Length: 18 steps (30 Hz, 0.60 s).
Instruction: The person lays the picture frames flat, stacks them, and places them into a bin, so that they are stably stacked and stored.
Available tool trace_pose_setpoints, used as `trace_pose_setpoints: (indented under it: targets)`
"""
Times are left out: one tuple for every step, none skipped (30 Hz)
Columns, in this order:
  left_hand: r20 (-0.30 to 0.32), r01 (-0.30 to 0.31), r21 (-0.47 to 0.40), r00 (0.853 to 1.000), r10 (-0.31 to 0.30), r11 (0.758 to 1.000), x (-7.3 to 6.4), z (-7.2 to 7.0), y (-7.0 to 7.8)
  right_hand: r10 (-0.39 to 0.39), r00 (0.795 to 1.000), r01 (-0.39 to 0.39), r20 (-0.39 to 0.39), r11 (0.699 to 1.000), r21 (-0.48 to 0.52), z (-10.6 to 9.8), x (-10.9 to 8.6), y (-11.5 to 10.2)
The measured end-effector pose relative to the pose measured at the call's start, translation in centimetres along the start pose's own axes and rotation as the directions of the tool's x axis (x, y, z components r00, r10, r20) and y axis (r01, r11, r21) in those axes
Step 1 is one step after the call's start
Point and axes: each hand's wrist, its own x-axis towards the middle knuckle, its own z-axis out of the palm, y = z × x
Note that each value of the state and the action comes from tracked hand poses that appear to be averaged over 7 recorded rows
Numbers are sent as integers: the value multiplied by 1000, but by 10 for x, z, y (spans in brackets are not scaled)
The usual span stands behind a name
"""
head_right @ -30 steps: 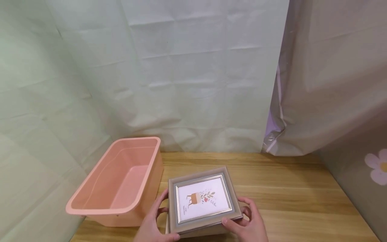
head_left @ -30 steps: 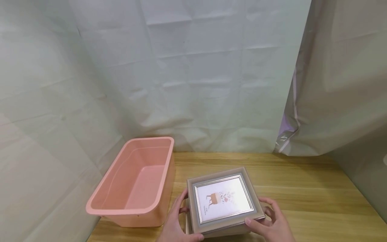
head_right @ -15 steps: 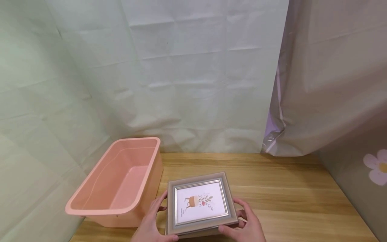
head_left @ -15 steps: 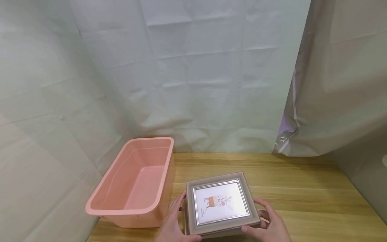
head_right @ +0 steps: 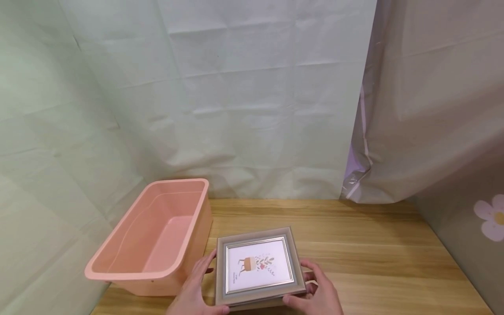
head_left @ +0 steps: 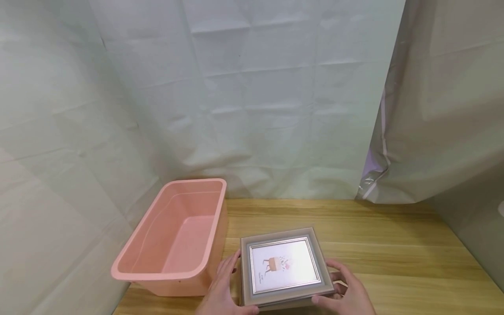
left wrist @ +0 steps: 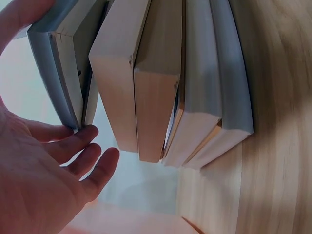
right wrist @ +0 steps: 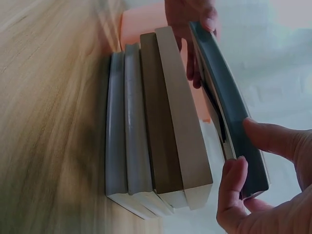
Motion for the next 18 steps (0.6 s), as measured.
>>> trace_pose_setpoints:
  targets:
    - [3,1,6,1000,-1,1000,0,-1,1,6,1000,-6,-2,1000,-9,0,0,0]
    - [6,2,10,1000,-2,1000,-1,-1,2,6,1000,-6,0,1000,-15,-1,1,0]
    - [7,4,12,1000,-4,1000,-1,-1,3,7,1000,-7,-3,1000,-21,-1,1,0]
    - [9,3,12,1000,-3,1000,-1,-2,3,3,1000,-3,-2,1000,-26,-1,1,0]
    - [11,1,14,1000,-1,1000,-1,-2,2,-1,1000,1,-4,999,-36,0,2,1]
    - [13,3,10,1000,-3,1000,-2,-2,2,-3,1000,3,-6,999,-45,0,2,2]
    - [13,5,9,1000,-5,1000,-2,-2,2,-5,1000,5,-4,998,-55,1,3,3]
    - [13,7,8,1000,-7,1000,-2,-2,1,-11,1000,11,-5,998,-61,1,3,3]
    - [13,7,10,1000,-7,1000,-2,-1,0,-10,1000,9,-10,998,-64,2,4,4]
    - [12,8,13,1000,-8,1000,-3,-1,0,-9,1000,8,-10,998,-64,2,4,4]
    - [10,9,17,1000,-9,1000,-3,-2,-1,-7,1000,6,-15,998,-65,3,4,5]
    - [9,11,19,1000,-12,1000,-3,-2,-1,-8,1000,6,-18,998,-64,4,5,5]
    - [8,13,22,1000,-13,1000,-4,-2,-2,-9,1000,7,-22,998,-67,5,5,6]
    - [9,16,23,1000,-16,1000,-4,-2,-3,-10,1000,8,-27,997,-70,5,5,6]
    - [9,18,25,1000,-18,1000,-4,-2,-3,-11,999,9,-31,997,-73,6,5,7]
    - [11,23,26,1000,-23,999,-5,-3,-3,-13,999,10,-33,997,-78,6,5,7]
    - [13,26,27,1000,-26,999,-5,-3,-3,-12,999,9,-36,996,-84,7,4,7]
    - [15,26,28,1000,-27,999,-5,-4,-3,-10,999,6,-40,996,-89,7,4,7]
